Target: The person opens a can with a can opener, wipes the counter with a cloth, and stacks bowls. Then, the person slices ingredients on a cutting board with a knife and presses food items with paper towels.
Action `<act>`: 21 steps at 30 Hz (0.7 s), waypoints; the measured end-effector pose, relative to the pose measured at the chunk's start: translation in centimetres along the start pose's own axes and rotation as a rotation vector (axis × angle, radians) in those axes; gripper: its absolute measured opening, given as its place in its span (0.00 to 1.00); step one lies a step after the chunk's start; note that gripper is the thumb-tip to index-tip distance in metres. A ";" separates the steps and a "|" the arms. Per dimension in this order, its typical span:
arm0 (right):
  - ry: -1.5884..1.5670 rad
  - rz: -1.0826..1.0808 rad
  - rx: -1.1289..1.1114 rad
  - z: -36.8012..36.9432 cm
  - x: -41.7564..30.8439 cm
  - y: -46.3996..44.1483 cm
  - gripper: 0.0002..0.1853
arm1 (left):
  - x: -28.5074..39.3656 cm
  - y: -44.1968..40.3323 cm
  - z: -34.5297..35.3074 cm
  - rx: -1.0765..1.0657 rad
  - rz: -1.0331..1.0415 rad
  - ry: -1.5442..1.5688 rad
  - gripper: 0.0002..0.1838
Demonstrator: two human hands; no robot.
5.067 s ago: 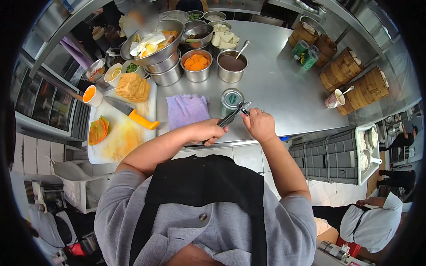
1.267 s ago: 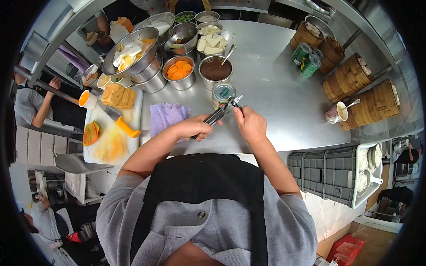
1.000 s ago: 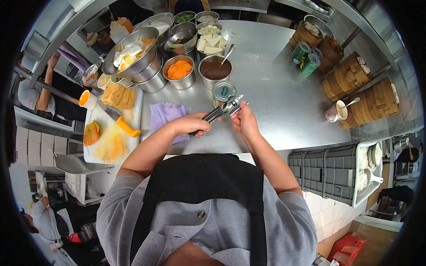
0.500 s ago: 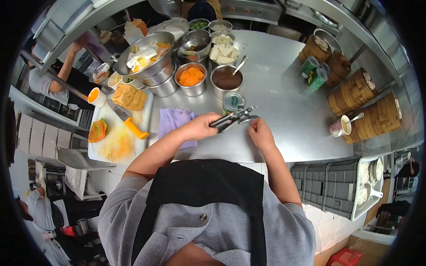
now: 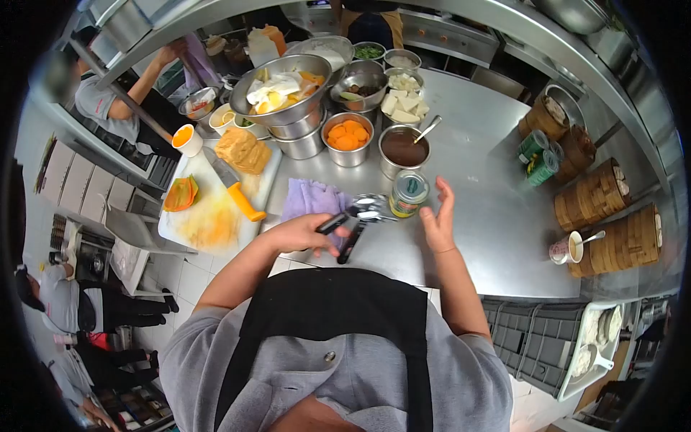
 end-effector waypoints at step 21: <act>0.999 0.003 -0.320 3.4 -11.9 -4.8 0.19 | -6.4 0.8 -6.1 0.394 0.017 -0.539 0.29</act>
Point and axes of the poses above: each hand's wrist, its own y-axis away from the middle knuckle, its own z-axis out of the palm, x = y × z, the point moved 9 cm from there along -y, towards the middle knuckle, and after that the axes turned 8 degrees about z, right-handed, at the moved point
